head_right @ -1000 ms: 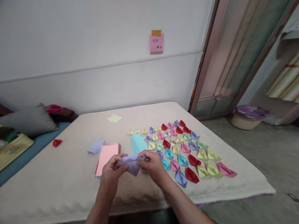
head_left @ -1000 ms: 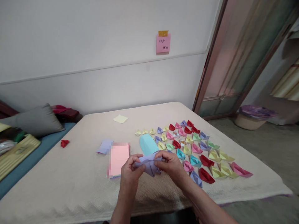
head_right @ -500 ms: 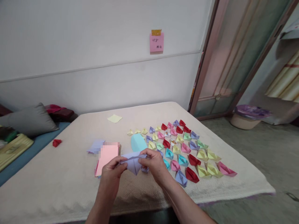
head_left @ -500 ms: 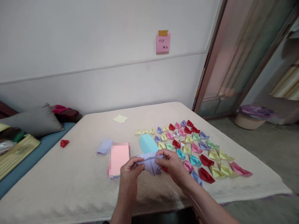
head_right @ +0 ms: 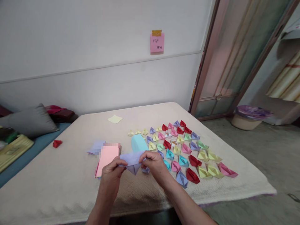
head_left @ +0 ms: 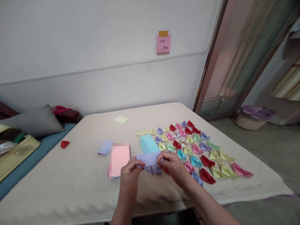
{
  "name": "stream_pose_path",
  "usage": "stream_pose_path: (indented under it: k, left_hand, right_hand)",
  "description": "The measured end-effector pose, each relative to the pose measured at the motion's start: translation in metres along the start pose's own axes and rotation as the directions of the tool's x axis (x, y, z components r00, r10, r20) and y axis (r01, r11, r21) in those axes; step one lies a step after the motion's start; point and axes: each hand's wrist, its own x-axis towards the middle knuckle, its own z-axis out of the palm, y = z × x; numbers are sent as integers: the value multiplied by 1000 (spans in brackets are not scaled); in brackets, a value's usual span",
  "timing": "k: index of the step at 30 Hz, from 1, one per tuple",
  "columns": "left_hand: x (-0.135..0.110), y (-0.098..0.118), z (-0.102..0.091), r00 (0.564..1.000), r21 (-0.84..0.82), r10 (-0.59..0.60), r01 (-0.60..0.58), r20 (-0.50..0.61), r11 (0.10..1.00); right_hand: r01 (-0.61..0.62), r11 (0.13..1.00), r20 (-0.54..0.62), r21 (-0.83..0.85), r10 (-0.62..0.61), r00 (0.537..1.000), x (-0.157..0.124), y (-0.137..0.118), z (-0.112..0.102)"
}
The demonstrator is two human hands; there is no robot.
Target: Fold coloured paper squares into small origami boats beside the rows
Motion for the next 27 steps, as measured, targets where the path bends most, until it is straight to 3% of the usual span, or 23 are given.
stream_pose_path:
  k: [9, 15, 20, 24, 27]
  left_hand:
    - [-1, 6, 3, 994, 202, -48, 66, -95, 977]
    - [-4, 4, 8, 993, 113, -75, 85, -95, 990]
    - [-6, 7, 14, 995, 33, -38, 41, -89, 999]
    - [-7, 7, 21, 991, -55, -57, 51, -118, 997]
    - [-8, 2, 25, 982, -132, -151, 136, -116, 982]
  right_hand:
    - [85, 988, 43, -126, -80, 996, -3, -6, -1]
    - [62, 997, -80, 56, -58, 995, -4, -2, 8]
    - [-11, 973, 7, 232, 10, 1000, 0, 3, 11]
    - [-6, 975, -11, 221, 9, 1000, 1, 9, 11]
    - [11, 989, -39, 150, -5, 999, 0, 10, 13]
